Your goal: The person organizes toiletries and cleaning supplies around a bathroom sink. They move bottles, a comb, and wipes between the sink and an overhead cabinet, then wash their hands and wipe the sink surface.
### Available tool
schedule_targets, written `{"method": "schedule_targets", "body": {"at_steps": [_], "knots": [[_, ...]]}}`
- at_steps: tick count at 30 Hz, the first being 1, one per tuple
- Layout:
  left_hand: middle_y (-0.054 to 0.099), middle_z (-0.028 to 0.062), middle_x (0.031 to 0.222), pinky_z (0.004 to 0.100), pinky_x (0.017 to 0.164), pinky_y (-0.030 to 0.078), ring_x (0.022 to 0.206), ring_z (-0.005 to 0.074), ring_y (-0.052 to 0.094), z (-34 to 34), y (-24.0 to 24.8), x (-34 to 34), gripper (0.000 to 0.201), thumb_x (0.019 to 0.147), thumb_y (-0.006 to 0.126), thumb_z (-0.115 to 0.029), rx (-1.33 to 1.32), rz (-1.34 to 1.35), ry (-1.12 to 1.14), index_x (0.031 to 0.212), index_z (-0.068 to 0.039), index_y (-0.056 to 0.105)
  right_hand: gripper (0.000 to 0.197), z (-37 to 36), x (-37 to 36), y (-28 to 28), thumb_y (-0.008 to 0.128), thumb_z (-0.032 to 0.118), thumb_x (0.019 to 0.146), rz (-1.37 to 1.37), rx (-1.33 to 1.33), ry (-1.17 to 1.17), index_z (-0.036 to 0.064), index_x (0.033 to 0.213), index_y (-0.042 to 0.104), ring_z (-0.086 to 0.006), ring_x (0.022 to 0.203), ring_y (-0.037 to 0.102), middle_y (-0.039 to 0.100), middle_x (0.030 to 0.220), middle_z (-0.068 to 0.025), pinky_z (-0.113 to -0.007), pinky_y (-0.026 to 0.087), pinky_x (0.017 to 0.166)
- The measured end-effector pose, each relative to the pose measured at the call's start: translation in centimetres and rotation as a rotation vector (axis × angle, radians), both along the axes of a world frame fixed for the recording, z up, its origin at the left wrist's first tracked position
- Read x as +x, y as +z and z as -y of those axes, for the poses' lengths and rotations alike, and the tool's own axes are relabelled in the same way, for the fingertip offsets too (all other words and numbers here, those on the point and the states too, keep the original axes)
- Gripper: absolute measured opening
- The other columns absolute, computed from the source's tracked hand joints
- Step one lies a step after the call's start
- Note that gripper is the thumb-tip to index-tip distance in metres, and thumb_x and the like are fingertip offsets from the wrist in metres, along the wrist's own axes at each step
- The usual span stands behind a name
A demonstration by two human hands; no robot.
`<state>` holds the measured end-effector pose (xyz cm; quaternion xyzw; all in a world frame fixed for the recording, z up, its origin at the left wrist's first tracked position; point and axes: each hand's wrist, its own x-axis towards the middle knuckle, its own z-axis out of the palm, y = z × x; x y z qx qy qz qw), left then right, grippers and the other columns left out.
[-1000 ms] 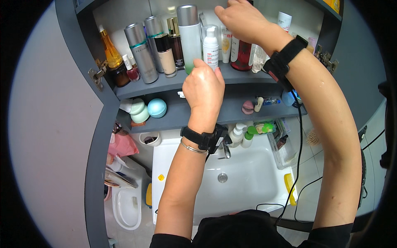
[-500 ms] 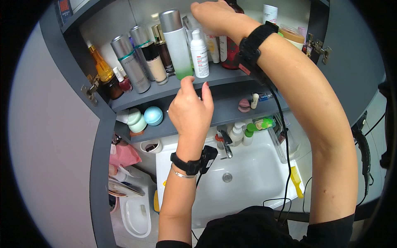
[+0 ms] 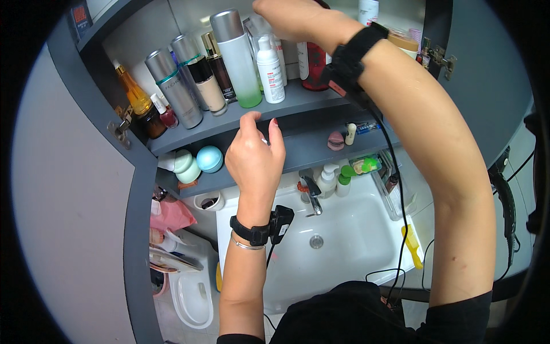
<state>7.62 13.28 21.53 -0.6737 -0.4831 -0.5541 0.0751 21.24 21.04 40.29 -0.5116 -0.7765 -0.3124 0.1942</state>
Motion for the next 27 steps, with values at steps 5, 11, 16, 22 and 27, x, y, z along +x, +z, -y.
{"method": "schedule_targets", "body": {"at_steps": [5, 11, 16, 22, 27], "knots": [[0.059, 0.0089, 0.061, 0.0367, 0.049, 0.046, 0.055, 0.0279, 0.060, -0.1, -0.4, 0.1, 0.022, 0.083, 0.069, -0.019, -0.032, 0.007, -0.016, 0.097, -0.003, 0.062, 0.011, 4.7, 2.2, -1.8, 0.052, -0.004, 0.074, -0.309, 0.607, 0.298, 0.0009, 0.080, 0.059, -0.0427, 0.079, 0.061, 0.062, 0.076, -0.0217, -0.048, 0.049, 0.070], [0.059, 0.0086, 0.062, 0.0375, 0.050, 0.046, 0.056, 0.0285, 0.060, 0.2, -1.0, 1.3, 0.019, 0.082, 0.069, -0.019, -0.068, 0.042, -0.079, 0.093, -0.005, 0.063, 0.033, 5.1, 4.7, -8.2, 0.076, 0.013, 0.070, -0.550, 0.243, -0.052, -0.0091, 0.086, 0.056, -0.0432, 0.069, 0.065, 0.064, 0.072, -0.0279, -0.045, 0.056, 0.063], [0.054, 0.0064, 0.058, 0.0376, 0.048, 0.042, 0.052, 0.0267, 0.057, 0.7, -1.3, 2.1, 0.016, 0.082, 0.070, -0.018, -0.054, 0.049, -0.120, 0.091, -0.006, 0.063, 0.033, 2.9, 4.1, -10.0, 0.080, 0.010, 0.067, -0.626, 0.290, -0.062, -0.0070, 0.084, 0.057, -0.0427, 0.077, 0.065, 0.064, 0.078, -0.0266, -0.045, 0.054, 0.069], [0.051, 0.0059, 0.057, 0.0350, 0.048, 0.042, 0.050, 0.0225, 0.053, 0.8, -2.1, 2.2, 0.016, 0.082, 0.071, -0.016, -0.094, 0.087, -0.168, 0.092, -0.005, 0.064, 0.021, 3.8, 2.8, -10.7, 0.068, -0.001, 0.071, -0.701, 0.294, 0.026, -0.0067, 0.089, 0.058, -0.0409, 0.076, 0.065, 0.063, 0.080, -0.0255, -0.045, 0.054, 0.070], [0.056, 0.0016, 0.077, 0.0260, 0.064, 0.043, 0.069, 0.0113, 0.053, 1.8, -6.3, 3.1, 0.020, 0.099, 0.051, -0.020, -0.465, 0.674, -0.669, 0.102, -0.002, 0.061, 0.042, 13.0, 3.4, -19.3, 0.066, 0.006, 0.077, -0.864, 0.155, 0.417, -0.0051, 0.116, 0.053, -0.0410, 0.089, 0.059, 0.058, 0.103, -0.0225, -0.044, 0.050, 0.078]]}}
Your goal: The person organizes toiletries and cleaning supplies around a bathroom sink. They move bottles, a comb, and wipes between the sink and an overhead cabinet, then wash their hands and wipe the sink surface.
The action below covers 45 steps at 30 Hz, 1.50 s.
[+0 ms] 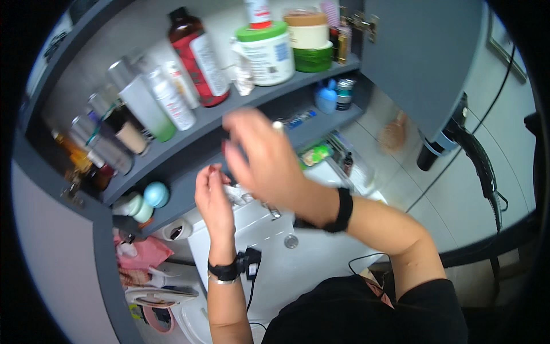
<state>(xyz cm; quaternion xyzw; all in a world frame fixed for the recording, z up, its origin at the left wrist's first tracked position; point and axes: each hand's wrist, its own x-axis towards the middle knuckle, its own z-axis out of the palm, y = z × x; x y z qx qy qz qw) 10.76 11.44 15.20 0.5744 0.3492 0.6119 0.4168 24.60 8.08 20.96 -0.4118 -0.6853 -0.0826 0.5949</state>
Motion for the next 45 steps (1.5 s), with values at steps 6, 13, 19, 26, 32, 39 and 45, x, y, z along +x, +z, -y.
{"method": "schedule_targets", "body": {"at_steps": [6, 13, 19, 26, 32, 39, 45], "knots": [[0.060, 0.0045, 0.098, 0.0286, 0.083, 0.047, 0.092, 0.0144, 0.058, 5.4, -9.6, 3.0, 0.018, 0.099, 0.050, -0.016, -0.709, 0.272, -0.558, 0.108, -0.003, 0.057, 0.052, 9.4, 2.6, -14.9, 0.070, 0.012, 0.082, -0.490, -0.924, 0.193, -0.0023, 0.128, 0.048, -0.0252, 0.079, 0.065, 0.063, 0.102, -0.0173, -0.031, 0.053, 0.073], [0.063, 0.0006, 0.098, 0.0234, 0.072, 0.045, 0.083, 0.0083, 0.055, 8.8, -19.9, 5.7, 0.021, 0.095, 0.053, -0.008, -0.872, -0.331, -0.729, 0.115, -0.003, 0.059, 0.041, 15.3, 10.1, -25.5, 0.055, -0.010, 0.078, -0.613, -1.040, 0.040, -0.0014, 0.118, 0.061, -0.0228, 0.082, 0.067, 0.066, 0.107, -0.0176, -0.031, 0.053, 0.073], [0.062, 0.0043, 0.104, 0.0244, 0.078, 0.045, 0.089, 0.0127, 0.057, 9.0, -22.5, 6.1, 0.033, 0.088, 0.047, 0.003, -0.890, -0.358, -0.678, 0.120, 0.000, 0.054, 0.024, 14.3, 16.1, -24.1, 0.065, -0.002, 0.081, -0.326, -0.547, -0.659, -0.0018, 0.104, 0.059, -0.0300, 0.086, 0.062, 0.062, 0.103, -0.0166, -0.034, 0.054, 0.067], [0.064, 0.0051, 0.104, 0.0254, 0.077, 0.046, 0.089, 0.0127, 0.059, 9.6, -23.2, 5.9, 0.032, 0.087, 0.049, 0.002, -0.834, -0.343, -0.698, 0.118, 0.001, 0.055, 0.033, 0.9, 22.1, -18.8, 0.072, 0.017, 0.076, -0.066, -0.477, -0.903, 0.0018, 0.103, 0.062, -0.0389, 0.086, 0.062, 0.064, 0.096, -0.0199, -0.047, 0.051, 0.073], [0.064, 0.0064, 0.106, 0.0264, 0.082, 0.047, 0.092, 0.0134, 0.059, 9.3, -24.4, 2.8, 0.034, 0.087, 0.048, 0.004, -0.910, -0.291, -0.519, 0.120, 0.001, 0.055, 0.024, -3.4, 26.4, -19.2, 0.068, 0.008, 0.074, 0.089, -0.966, -0.877, 0.0020, 0.097, 0.066, -0.0397, 0.090, 0.065, 0.067, 0.093, -0.0218, -0.045, 0.053, 0.079], [0.064, 0.0044, 0.099, 0.0243, 0.075, 0.046, 0.085, 0.0110, 0.058, 8.5, -25.7, 0.9, 0.032, 0.087, 0.049, 0.000, -0.960, -0.275, -0.432, 0.118, 0.001, 0.057, 0.028, -4.3, 29.4, -19.7, 0.060, -0.002, 0.073, 0.123, -0.960, -0.949, 0.0003, 0.101, 0.064, -0.0417, 0.092, 0.064, 0.066, 0.094, -0.0245, -0.048, 0.052, 0.081], [0.064, 0.0065, 0.104, 0.0260, 0.083, 0.047, 0.093, 0.0143, 0.059, 8.6, -26.1, 1.0, 0.032, 0.086, 0.048, 0.003, -0.947, -0.307, -0.464, 0.118, 0.001, 0.055, 0.026, -3.8, 29.6, -20.7, 0.060, -0.003, 0.074, 0.096, -0.863, -0.965, -0.0009, 0.100, 0.063, -0.0424, 0.093, 0.063, 0.066, 0.097, -0.0257, -0.047, 0.051, 0.082]]}}
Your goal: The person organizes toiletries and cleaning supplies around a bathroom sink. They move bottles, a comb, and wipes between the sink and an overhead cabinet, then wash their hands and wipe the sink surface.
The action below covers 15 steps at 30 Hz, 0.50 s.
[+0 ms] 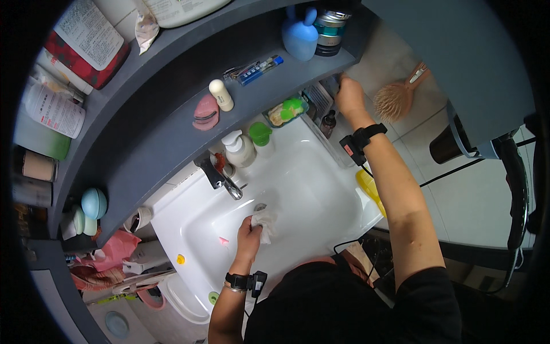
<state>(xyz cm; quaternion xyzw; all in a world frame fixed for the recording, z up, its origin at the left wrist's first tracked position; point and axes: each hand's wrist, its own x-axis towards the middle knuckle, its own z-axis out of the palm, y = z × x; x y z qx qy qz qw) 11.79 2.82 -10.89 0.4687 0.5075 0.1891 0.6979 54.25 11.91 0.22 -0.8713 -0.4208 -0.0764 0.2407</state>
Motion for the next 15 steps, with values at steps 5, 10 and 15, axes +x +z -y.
{"method": "schedule_targets", "body": {"at_steps": [5, 10, 15], "knots": [[0.064, 0.0066, 0.104, 0.0257, 0.082, 0.047, 0.093, 0.0142, 0.059, -0.1, -0.1, -0.1, 0.032, 0.086, 0.048, 0.002, -0.015, 0.021, 0.015, 0.117, 0.002, 0.055, 0.028, 0.2, -0.4, 0.1, 0.060, -0.004, 0.072, 0.100, -0.030, 0.046, 0.0003, 0.099, 0.066, -0.0422, 0.092, 0.064, 0.065, 0.101, -0.0247, -0.047, 0.052, 0.082], [0.063, 0.0059, 0.103, 0.0255, 0.081, 0.047, 0.091, 0.0134, 0.059, -0.1, -0.1, -0.5, 0.031, 0.086, 0.048, 0.002, -0.013, 0.016, 0.013, 0.115, 0.001, 0.056, 0.033, 2.1, -2.4, 0.8, 0.059, -0.006, 0.070, 0.396, 0.202, 0.048, 0.0005, 0.101, 0.067, -0.0382, 0.097, 0.061, 0.062, 0.107, -0.0191, -0.044, 0.052, 0.084], [0.063, 0.0057, 0.102, 0.0254, 0.080, 0.047, 0.090, 0.0131, 0.059, -0.2, -0.5, -0.7, 0.031, 0.085, 0.048, 0.002, -0.005, -0.035, 0.020, 0.115, 0.001, 0.056, 0.034, 7.2, -5.2, -1.3, 0.056, -0.007, 0.073, 0.154, 0.494, 0.080, -0.0025, 0.107, 0.062, -0.0395, 0.095, 0.058, 0.059, 0.106, -0.0217, -0.045, 0.048, 0.083]]}}
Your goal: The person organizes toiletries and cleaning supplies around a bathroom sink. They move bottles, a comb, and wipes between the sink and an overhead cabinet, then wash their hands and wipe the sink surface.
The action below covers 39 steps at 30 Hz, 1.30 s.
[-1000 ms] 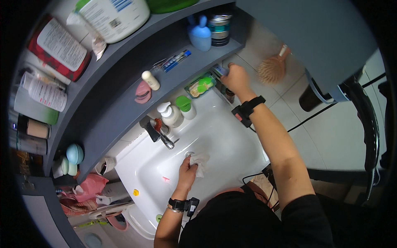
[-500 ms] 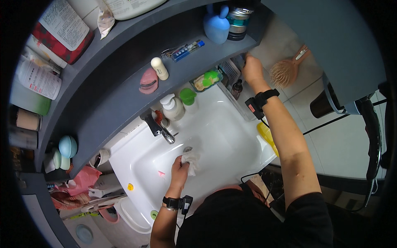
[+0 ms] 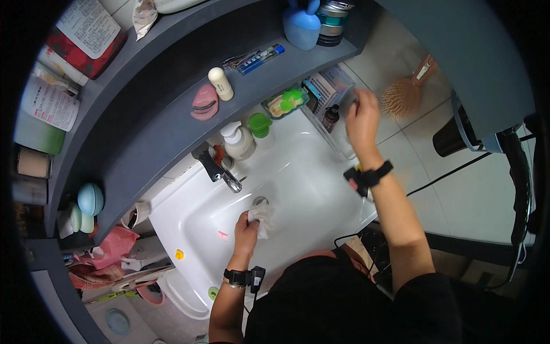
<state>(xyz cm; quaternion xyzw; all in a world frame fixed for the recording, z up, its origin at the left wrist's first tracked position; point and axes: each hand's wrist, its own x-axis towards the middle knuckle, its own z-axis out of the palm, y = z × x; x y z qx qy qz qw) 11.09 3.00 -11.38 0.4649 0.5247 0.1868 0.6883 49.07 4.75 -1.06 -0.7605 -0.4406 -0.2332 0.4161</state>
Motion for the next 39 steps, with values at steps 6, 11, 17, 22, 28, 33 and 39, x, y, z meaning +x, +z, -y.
{"method": "schedule_targets", "body": {"at_steps": [6, 11, 17, 22, 28, 33, 39], "knots": [[0.063, 0.0055, 0.102, 0.0251, 0.081, 0.047, 0.090, 0.0131, 0.059, 0.2, 0.1, 0.8, 0.031, 0.085, 0.049, 0.002, -0.024, 0.044, -0.001, 0.115, 0.001, 0.056, 0.047, 0.1, -2.5, -7.2, 0.075, 0.012, 0.070, -0.467, -0.147, -0.150, -0.0018, 0.111, 0.059, -0.0373, 0.093, 0.061, 0.060, 0.106, -0.0218, -0.043, 0.051, 0.079], [0.063, 0.0047, 0.102, 0.0252, 0.080, 0.047, 0.090, 0.0130, 0.059, 0.2, 0.5, 0.9, 0.032, 0.085, 0.049, 0.001, -0.013, 0.007, -0.035, 0.116, 0.000, 0.056, 0.040, -1.4, -1.4, -8.3, 0.077, 0.015, 0.068, -0.435, -0.252, -0.150, -0.0010, 0.100, 0.059, -0.0391, 0.093, 0.061, 0.062, 0.104, -0.0206, -0.046, 0.051, 0.079], [0.063, 0.0044, 0.101, 0.0248, 0.078, 0.046, 0.088, 0.0122, 0.058, 0.4, 0.4, 0.3, 0.033, 0.086, 0.048, 0.001, -0.018, 0.021, -0.027, 0.118, 0.001, 0.056, 0.035, -1.9, 1.2, -7.4, 0.075, 0.012, 0.070, -0.410, -0.207, -0.316, -0.0018, 0.098, 0.060, -0.0409, 0.091, 0.061, 0.063, 0.096, -0.0229, -0.047, 0.050, 0.080], [0.063, 0.0042, 0.101, 0.0243, 0.078, 0.046, 0.087, 0.0118, 0.058, 0.5, 0.0, -0.1, 0.033, 0.086, 0.048, 0.001, -0.027, 0.002, -0.045, 0.118, 0.001, 0.056, 0.041, -2.2, 1.7, -7.6, 0.072, 0.008, 0.071, -0.436, -0.283, -0.292, -0.0050, 0.106, 0.056, -0.0430, 0.089, 0.062, 0.063, 0.094, -0.0277, -0.047, 0.051, 0.078], [0.063, 0.0038, 0.099, 0.0239, 0.078, 0.045, 0.086, 0.0112, 0.056, 0.9, -1.1, -0.8, 0.030, 0.087, 0.049, 0.000, -0.039, 0.039, 0.003, 0.115, 0.001, 0.057, 0.038, 2.0, -3.5, -7.3, 0.066, 0.003, 0.075, -0.377, -0.144, -0.115, -0.0050, 0.111, 0.055, -0.0398, 0.078, 0.064, 0.065, 0.087, -0.0246, -0.043, 0.052, 0.070], [0.063, 0.0027, 0.100, 0.0234, 0.080, 0.044, 0.087, 0.0116, 0.056, 0.9, -1.0, -2.4, 0.030, 0.087, 0.048, -0.001, -0.086, 0.032, 0.066, 0.115, -0.001, 0.058, 0.022, 12.8, -6.7, -9.1, 0.064, 0.002, 0.078, -0.386, -0.519, 0.011, -0.0044, 0.099, 0.062, -0.0362, 0.075, 0.065, 0.066, 0.088, -0.0206, -0.040, 0.053, 0.067], [0.062, -0.0039, 0.093, 0.0206, 0.071, 0.041, 0.081, 0.0060, 0.053, 2.3, -0.9, -4.2, 0.021, 0.093, 0.056, -0.015, -0.182, -0.003, 0.214, 0.111, -0.006, 0.062, 0.028, 16.4, -3.0, -9.5, 0.072, 0.013, 0.077, -0.284, -0.404, -0.182, -0.0039, 0.098, 0.063, -0.0376, 0.074, 0.063, 0.065, 0.082, -0.0192, -0.044, 0.050, 0.066]]}}
